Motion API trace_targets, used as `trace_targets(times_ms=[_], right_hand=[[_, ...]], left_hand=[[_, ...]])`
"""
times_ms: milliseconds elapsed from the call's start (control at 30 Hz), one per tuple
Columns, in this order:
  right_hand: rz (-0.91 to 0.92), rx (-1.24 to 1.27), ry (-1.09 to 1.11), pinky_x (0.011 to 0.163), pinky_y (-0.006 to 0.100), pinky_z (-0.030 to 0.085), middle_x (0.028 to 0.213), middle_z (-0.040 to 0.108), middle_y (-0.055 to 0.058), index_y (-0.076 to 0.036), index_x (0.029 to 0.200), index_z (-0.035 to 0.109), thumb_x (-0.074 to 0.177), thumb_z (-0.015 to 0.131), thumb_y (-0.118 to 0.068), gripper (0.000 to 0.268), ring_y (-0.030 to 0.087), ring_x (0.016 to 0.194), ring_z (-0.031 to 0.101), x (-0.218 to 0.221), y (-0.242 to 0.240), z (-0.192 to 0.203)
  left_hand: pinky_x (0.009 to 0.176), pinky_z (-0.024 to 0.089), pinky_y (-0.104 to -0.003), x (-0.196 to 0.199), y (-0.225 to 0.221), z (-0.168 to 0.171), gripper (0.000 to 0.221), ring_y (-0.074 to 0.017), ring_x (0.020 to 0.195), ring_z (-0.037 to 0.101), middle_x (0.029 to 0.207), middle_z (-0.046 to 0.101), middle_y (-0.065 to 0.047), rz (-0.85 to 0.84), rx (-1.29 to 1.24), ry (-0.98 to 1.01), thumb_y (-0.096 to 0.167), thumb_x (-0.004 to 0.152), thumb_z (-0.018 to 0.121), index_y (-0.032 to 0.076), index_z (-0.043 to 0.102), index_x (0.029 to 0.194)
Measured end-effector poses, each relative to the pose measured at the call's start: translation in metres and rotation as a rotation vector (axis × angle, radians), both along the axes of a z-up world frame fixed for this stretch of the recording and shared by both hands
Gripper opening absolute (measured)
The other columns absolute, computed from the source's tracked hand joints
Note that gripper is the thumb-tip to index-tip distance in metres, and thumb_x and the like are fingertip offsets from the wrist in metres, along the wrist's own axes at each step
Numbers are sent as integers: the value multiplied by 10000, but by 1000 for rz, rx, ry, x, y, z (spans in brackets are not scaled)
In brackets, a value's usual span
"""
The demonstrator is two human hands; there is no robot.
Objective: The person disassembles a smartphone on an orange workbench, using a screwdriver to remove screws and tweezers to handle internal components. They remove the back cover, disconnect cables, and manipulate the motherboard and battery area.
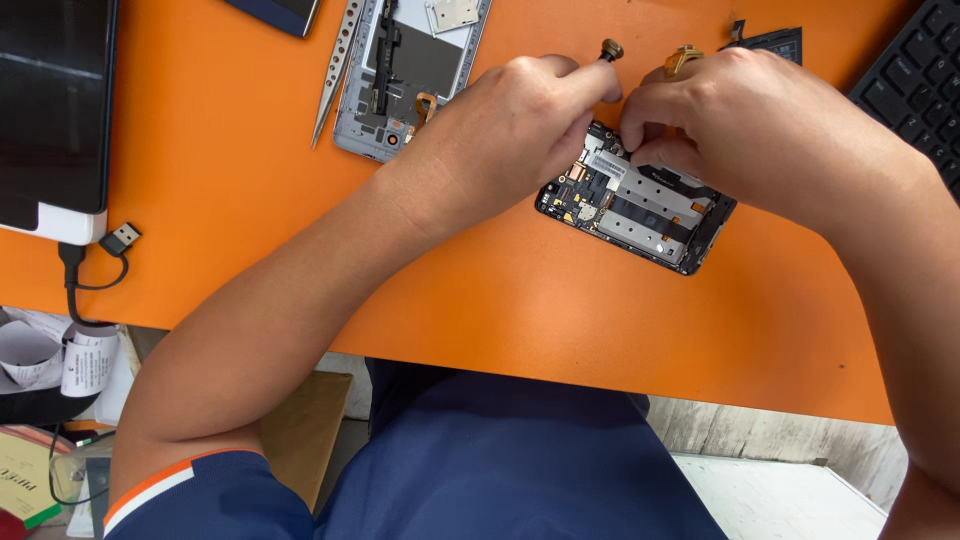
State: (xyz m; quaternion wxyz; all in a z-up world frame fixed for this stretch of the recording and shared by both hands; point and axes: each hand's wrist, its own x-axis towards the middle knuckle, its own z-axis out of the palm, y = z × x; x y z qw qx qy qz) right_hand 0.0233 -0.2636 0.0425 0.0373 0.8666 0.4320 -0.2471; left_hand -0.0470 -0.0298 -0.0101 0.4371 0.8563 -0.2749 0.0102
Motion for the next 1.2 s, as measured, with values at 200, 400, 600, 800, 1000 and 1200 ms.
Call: trace_targets(times_ms=[200, 400, 600, 800, 1000, 1200], right_hand=[[-53, -61, 57, 631, 420, 510, 830, 744, -46, -250, 943, 723, 964, 676, -122, 138, 201, 751, 696, -1, 9, 9], [-25, 14, -43, 681, 462, 527, 983, 750, -45, -260, 1098, 713, 958, 739, -252, 142, 259, 890, 714, -14, -5, 7], [215, 252, -499, 605, 295, 512, 1214, 772, -167, -309, 1272, 789, 1149, 747, -314, 130, 111, 772, 698, -31, -39, -19], [213, 439, -478, 715, 302, 562, 1217, 809, -69, -202, 1136, 822, 1166, 785, -178, 54, 144, 946, 761, -35, -43, -21], [187, 333, -427, 564, 340, 477, 1125, 732, -97, -213, 1097, 687, 972, 677, 57, 297, 162, 775, 664, -35, -46, -15], [219, 323, -493, 576, 334, 527, 1201, 739, -113, -272, 1202, 762, 1034, 745, -95, 245, 160, 816, 719, -36, -42, -18]], left_hand=[[469, 381, -502, -2, 0, -2, 120, -397, 553, 556, 785, 516, -138, 34, 62, 54, -50, 990, 518, 26, 500, 899], [490, 480, -534, -3, -1, 2, 285, -437, 685, 678, 912, 586, -119, 35, 177, 68, 188, 1030, 793, 40, 550, 1004], [480, 504, -536, -5, -3, 2, 262, -425, 698, 702, 937, 618, -108, 28, 200, 30, 188, 993, 808, 73, 592, 1087], [438, 514, -532, -5, -7, -5, 254, -402, 601, 677, 926, 579, -92, 21, 277, -80, 203, 977, 835, 115, 626, 1093], [498, 488, -512, -5, -7, -1, 247, -384, 641, 618, 877, 539, -91, 5, 199, -3, 117, 966, 802, 143, 649, 1159], [542, 484, -505, -7, -5, 2, 227, -393, 673, 624, 895, 580, -108, -5, 183, 18, 134, 999, 776, 128, 659, 1193]])
